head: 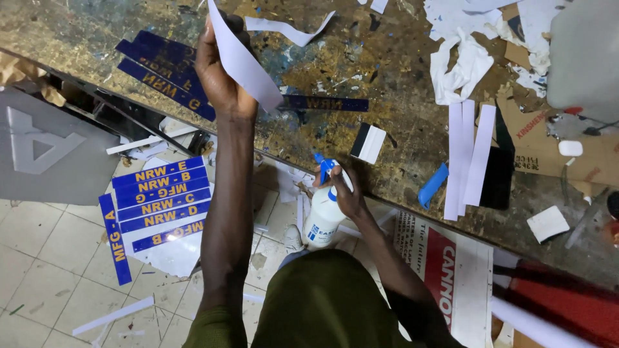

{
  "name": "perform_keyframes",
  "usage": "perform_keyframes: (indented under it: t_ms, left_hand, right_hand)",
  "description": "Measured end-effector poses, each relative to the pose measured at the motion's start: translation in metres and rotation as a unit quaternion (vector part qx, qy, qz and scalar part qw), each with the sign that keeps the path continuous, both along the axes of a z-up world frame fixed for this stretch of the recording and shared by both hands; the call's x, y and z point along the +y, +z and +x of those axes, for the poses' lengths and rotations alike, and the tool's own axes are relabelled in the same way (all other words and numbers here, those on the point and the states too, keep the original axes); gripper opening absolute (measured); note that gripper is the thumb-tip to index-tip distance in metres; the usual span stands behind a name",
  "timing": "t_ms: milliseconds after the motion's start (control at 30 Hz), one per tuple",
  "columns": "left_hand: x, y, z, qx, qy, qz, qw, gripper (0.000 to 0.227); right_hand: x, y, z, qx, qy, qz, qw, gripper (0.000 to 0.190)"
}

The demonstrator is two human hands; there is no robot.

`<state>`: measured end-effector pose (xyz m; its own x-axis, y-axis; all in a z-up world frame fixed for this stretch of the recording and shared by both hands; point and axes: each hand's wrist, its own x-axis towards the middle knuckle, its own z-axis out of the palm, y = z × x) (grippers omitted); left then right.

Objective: The person sprays a blue vinyl strip with a spray bottle, then places a white paper backing onto it. They use a squeegee tool to smooth the paper onto the vinyl, then peel the paper off to reveal the applied sticker. This process is repeated with another strip.

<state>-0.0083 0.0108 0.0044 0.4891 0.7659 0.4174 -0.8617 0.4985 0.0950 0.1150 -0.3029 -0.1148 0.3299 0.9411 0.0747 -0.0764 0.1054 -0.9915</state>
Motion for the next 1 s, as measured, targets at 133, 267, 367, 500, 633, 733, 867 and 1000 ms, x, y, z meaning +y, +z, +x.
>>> perform_keyframes:
  t_ms: [133, 267, 367, 500, 633, 733, 867, 1000]
  left_hand:
    - [-0.001, 0.002, -0.003, 0.019, 0.033, 0.015, 0.999, 0.026]
    - [-0.015, 0.01, -0.004, 0.077, 0.065, 0.009, 0.995, 0.026]
    - [-0.035, 0.038, -0.002, 0.168, 0.084, 0.034, 0.982, 0.015]
    - [-0.057, 0.067, 0.004, 0.215, 0.097, 0.095, 0.967, 0.021]
    - [-0.064, 0.069, 0.009, 0.274, 0.14, 0.057, 0.95, 0.024]
    - [-0.068, 0.075, 0.009, 0.298, 0.174, 0.108, 0.932, 0.022]
    - [-0.074, 0.079, 0.015, 0.332, 0.187, 0.137, 0.914, 0.021]
    - [-0.075, 0.072, 0.025, 0.293, 0.129, 0.113, 0.941, 0.021]
  right_hand:
    - [-0.008, 0.03, 0.0, -0.038, 0.013, 0.01, 0.999, 0.084]
    - [-0.02, 0.018, 0.02, -0.011, -0.007, 0.024, 1.0, 0.084]
    - [-0.01, 0.065, 0.027, -0.042, -0.016, 0.053, 0.998, 0.088]
    - [-0.017, 0.038, 0.061, -0.127, -0.158, 0.082, 0.976, 0.067]
    - [-0.006, 0.129, 0.042, 0.002, 0.056, 0.192, 0.98, 0.087]
    - [-0.005, 0.13, 0.064, -0.027, -0.004, 0.166, 0.986, 0.099]
    - [-0.04, 0.027, 0.17, -0.34, -0.335, 0.098, 0.873, 0.066]
    - [-0.038, 0.078, 0.176, -0.099, -0.49, 0.115, 0.859, 0.042]
